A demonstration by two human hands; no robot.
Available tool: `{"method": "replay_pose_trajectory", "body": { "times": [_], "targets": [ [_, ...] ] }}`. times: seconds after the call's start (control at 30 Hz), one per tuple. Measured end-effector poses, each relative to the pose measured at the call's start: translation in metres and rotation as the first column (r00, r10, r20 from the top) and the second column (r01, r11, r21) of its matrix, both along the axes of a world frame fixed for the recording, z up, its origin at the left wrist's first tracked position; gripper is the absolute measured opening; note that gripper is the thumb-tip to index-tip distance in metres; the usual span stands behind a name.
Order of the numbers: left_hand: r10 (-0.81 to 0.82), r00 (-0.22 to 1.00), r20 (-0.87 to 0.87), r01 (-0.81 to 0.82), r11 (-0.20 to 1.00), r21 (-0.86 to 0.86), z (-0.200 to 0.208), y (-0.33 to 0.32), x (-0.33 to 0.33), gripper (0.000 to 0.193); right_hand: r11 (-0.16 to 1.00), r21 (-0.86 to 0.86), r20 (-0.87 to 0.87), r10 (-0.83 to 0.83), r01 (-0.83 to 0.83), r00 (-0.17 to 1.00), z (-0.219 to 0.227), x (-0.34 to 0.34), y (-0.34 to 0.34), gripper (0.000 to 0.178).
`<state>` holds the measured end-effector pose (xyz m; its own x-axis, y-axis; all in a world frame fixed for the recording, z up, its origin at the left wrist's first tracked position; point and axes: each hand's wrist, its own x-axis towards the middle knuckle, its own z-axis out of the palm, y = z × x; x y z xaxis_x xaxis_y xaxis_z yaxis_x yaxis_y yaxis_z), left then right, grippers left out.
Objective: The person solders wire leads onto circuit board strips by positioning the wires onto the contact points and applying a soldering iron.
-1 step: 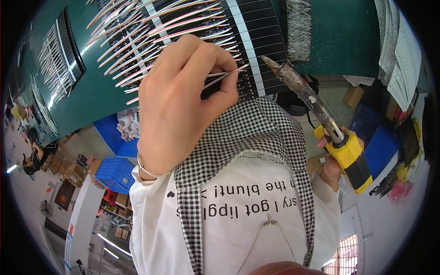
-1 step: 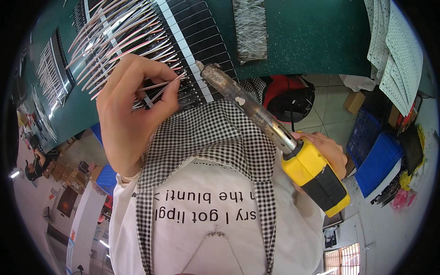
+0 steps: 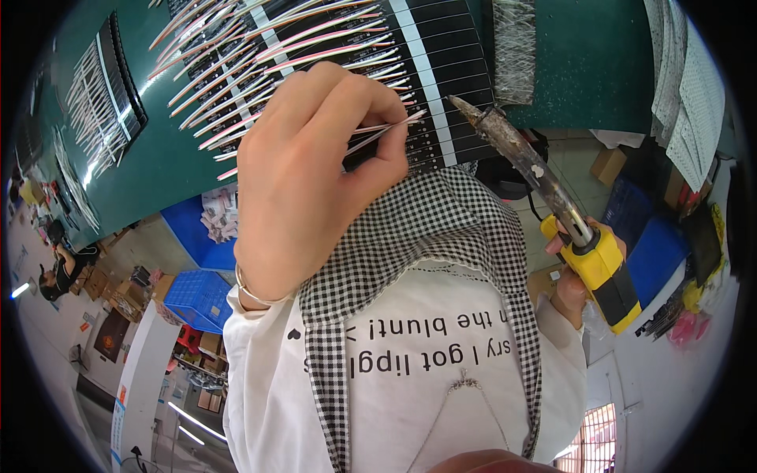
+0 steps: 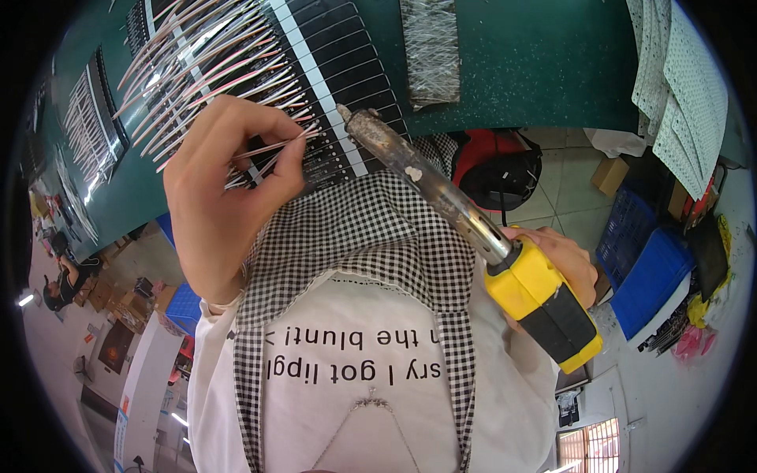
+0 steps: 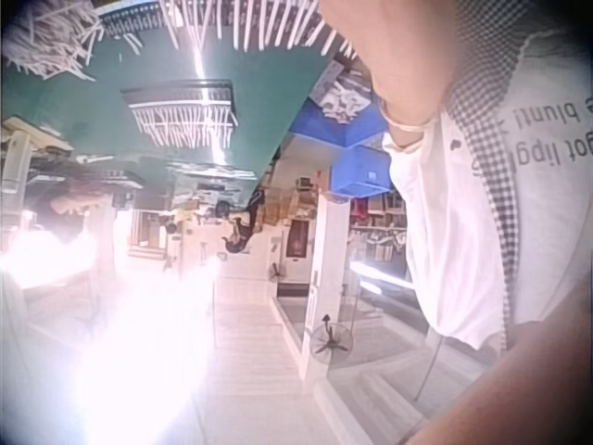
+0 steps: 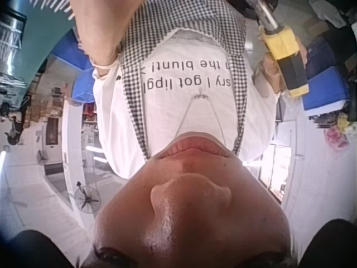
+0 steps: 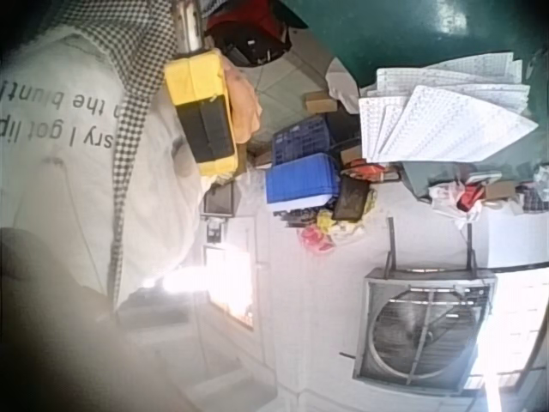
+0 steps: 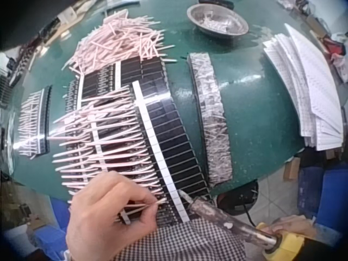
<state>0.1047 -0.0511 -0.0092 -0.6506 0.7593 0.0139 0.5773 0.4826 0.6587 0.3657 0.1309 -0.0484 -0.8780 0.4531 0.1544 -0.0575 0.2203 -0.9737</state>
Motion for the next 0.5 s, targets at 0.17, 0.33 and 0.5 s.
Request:
{"method": "replay_pose_trajectory", "body": {
  "times": [0.17,0.33,0.5],
  "targets": [
    [0.046,0.988,0.147,-0.056,0.997,0.06,0.0,-0.001,0.0,0.02,0.998,-0.037,0.001,0.046,-0.046,0.999,-0.004,0.008,0.009,0.065],
    [-0.088,0.987,0.135,0.08,0.995,0.061,0.001,-0.003,-0.003,0.024,0.995,-0.019,0.105,0.1,-0.098,0.99,0.001,0.012,0.013,0.063],
    [-0.006,0.989,0.146,-0.001,0.999,0.044,0.002,-0.004,-0.001,0.024,0.992,0.026,0.201,0.116,-0.124,0.973,0.008,0.006,0.016,0.053]
  ]
}}
